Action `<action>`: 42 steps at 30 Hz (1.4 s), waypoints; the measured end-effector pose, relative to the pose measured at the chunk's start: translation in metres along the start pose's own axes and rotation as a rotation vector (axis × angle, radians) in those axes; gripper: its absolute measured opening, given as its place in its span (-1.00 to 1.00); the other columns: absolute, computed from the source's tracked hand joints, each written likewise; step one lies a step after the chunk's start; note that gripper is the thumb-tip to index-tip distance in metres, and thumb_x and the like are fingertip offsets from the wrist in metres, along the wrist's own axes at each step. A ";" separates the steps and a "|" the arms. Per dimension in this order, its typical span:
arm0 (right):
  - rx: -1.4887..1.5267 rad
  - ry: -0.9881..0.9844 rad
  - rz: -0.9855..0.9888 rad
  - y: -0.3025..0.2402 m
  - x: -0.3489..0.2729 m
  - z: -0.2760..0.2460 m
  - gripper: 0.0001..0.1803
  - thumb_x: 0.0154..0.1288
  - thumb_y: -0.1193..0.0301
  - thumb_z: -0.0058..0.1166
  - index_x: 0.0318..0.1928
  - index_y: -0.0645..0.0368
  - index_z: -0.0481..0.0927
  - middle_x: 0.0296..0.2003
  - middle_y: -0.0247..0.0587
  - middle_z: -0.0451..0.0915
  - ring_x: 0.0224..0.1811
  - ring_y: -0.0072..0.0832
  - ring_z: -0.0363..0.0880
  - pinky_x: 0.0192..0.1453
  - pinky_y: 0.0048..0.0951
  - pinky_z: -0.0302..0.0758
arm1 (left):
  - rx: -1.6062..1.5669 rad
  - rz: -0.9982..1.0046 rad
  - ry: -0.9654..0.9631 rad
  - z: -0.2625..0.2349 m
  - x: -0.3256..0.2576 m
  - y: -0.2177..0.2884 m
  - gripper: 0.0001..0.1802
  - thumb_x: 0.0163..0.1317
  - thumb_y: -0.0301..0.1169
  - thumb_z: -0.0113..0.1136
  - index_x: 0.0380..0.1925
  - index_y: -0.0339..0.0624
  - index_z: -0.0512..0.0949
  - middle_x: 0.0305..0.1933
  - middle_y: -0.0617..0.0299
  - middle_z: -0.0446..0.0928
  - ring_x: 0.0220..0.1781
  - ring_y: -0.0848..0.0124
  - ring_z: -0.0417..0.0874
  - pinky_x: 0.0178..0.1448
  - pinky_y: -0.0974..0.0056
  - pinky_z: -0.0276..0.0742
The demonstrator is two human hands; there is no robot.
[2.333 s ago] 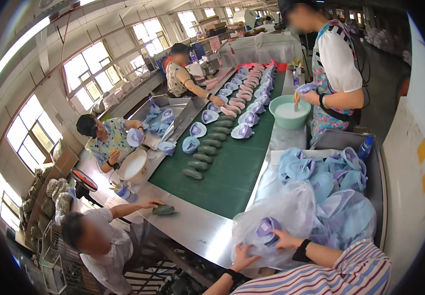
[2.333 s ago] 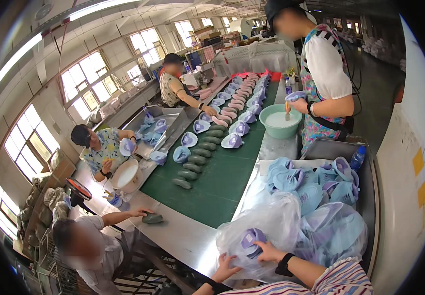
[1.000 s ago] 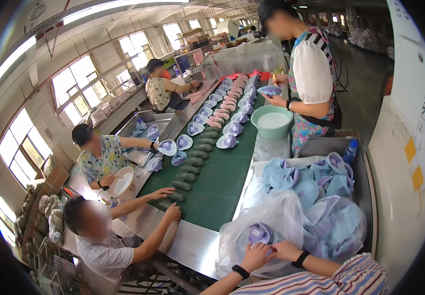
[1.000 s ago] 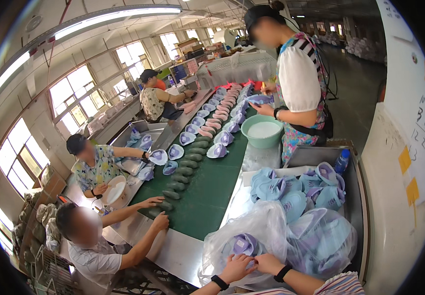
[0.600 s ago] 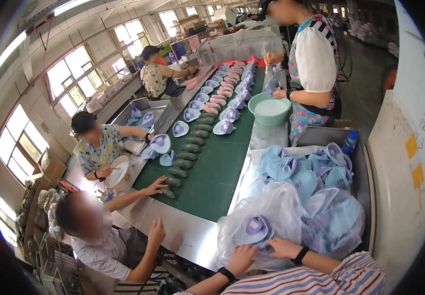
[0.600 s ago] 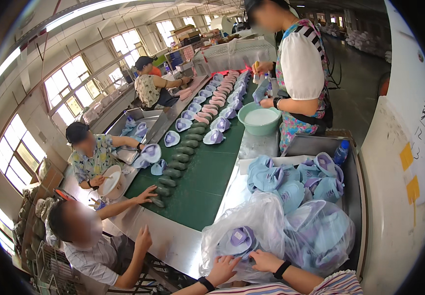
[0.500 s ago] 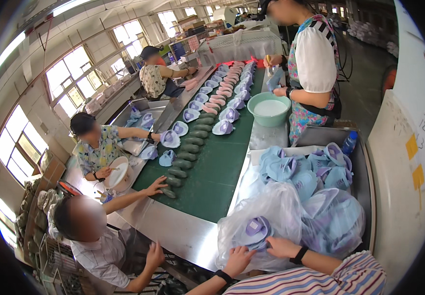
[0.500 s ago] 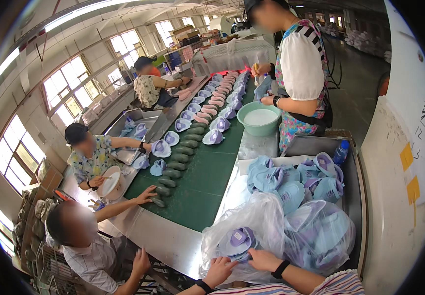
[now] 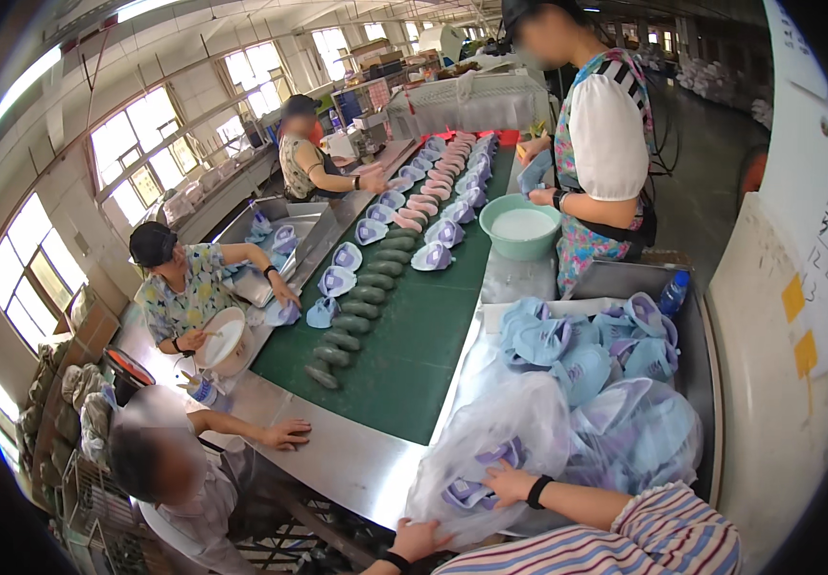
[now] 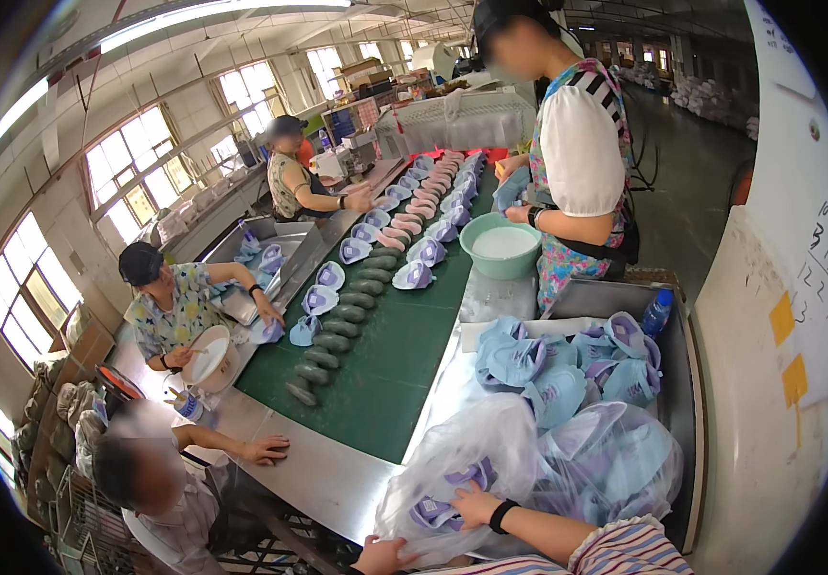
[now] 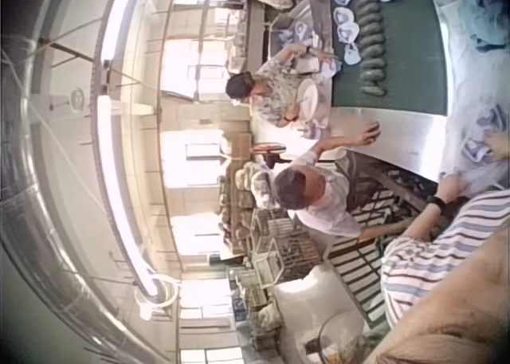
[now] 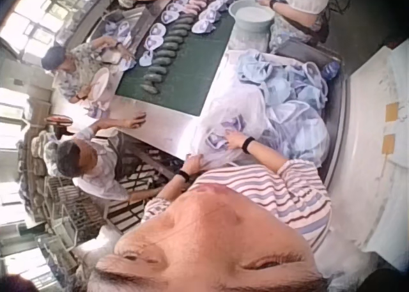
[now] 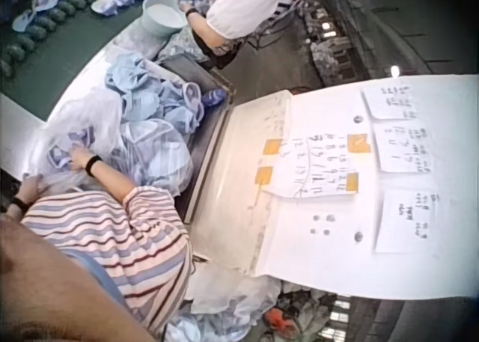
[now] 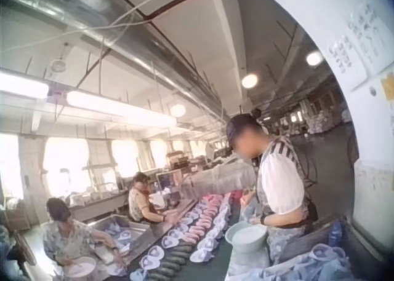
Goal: The person repeatedly picks up light blue slippers from a pile, places them into a clear plastic bag, and then transfers the bag onto a nearby table. The task is performed continuously by hand without tools.
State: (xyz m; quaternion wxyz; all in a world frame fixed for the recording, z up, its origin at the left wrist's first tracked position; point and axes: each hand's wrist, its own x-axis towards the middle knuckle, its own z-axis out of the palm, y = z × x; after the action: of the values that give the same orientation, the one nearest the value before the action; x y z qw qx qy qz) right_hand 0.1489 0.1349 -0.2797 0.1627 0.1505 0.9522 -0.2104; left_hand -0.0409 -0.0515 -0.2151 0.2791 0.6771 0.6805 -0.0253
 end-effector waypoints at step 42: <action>2.105 0.622 -0.496 0.006 -0.099 -0.081 -0.20 -0.04 0.55 0.06 0.32 0.20 0.18 0.20 -0.17 0.38 0.20 -0.26 0.41 0.25 -0.23 0.37 | -2.271 0.434 0.144 -0.072 0.081 0.095 -0.14 0.10 0.04 0.21 0.31 -0.15 0.14 0.33 0.12 0.24 0.34 0.18 0.27 0.35 0.02 0.26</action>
State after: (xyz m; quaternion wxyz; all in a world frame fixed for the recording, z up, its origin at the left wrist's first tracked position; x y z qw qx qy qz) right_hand 0.2210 0.1550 -0.1757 -0.3361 0.0654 0.3035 -0.8892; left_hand 0.0289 0.0598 -0.1555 0.6854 0.1392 0.1953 0.6875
